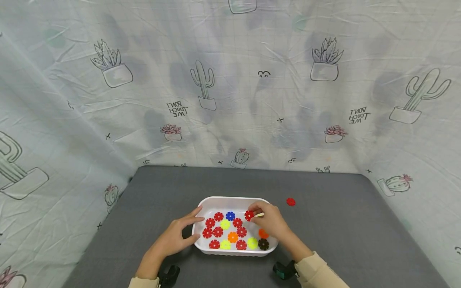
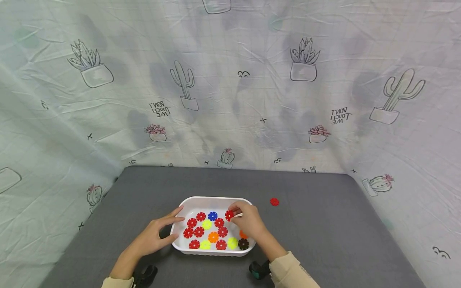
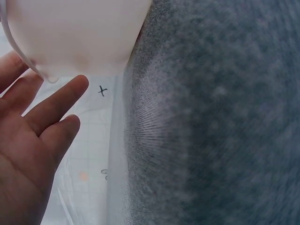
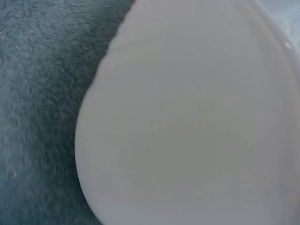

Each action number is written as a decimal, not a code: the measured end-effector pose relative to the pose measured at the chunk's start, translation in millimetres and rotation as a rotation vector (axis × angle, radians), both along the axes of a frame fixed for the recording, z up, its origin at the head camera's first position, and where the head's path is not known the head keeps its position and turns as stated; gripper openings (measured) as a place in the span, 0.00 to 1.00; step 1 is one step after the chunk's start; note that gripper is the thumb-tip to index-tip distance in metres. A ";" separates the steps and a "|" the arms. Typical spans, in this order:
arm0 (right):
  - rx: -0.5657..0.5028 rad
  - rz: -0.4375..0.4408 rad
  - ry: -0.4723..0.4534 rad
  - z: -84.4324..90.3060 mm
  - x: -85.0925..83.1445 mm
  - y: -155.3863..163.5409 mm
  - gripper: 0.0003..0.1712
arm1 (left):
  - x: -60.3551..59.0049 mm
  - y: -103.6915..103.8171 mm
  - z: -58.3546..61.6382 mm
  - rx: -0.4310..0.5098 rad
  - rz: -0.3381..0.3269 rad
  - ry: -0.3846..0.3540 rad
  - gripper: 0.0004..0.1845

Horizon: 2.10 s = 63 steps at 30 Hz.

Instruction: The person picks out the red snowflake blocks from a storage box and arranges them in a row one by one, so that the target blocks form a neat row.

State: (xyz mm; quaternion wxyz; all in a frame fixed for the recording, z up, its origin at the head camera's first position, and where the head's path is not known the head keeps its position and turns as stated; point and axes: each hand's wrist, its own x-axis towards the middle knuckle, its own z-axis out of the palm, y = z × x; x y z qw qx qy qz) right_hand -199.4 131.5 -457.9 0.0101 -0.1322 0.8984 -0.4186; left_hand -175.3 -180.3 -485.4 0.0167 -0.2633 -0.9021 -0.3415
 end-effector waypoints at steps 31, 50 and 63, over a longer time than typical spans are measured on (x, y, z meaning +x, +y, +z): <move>-0.691 -0.359 0.076 -34.9 -8.8 112.0 0.22 | -1.0 -0.5 -2.1 0.006 -0.008 0.018 0.22; -0.422 -0.602 0.009 -64.8 -32.5 144.2 0.19 | -0.6 0.9 -3.4 0.011 -0.005 -0.005 0.22; -0.086 -0.579 0.076 -66.0 -37.1 146.5 0.18 | -1.0 -0.3 -0.5 0.019 -0.011 0.007 0.22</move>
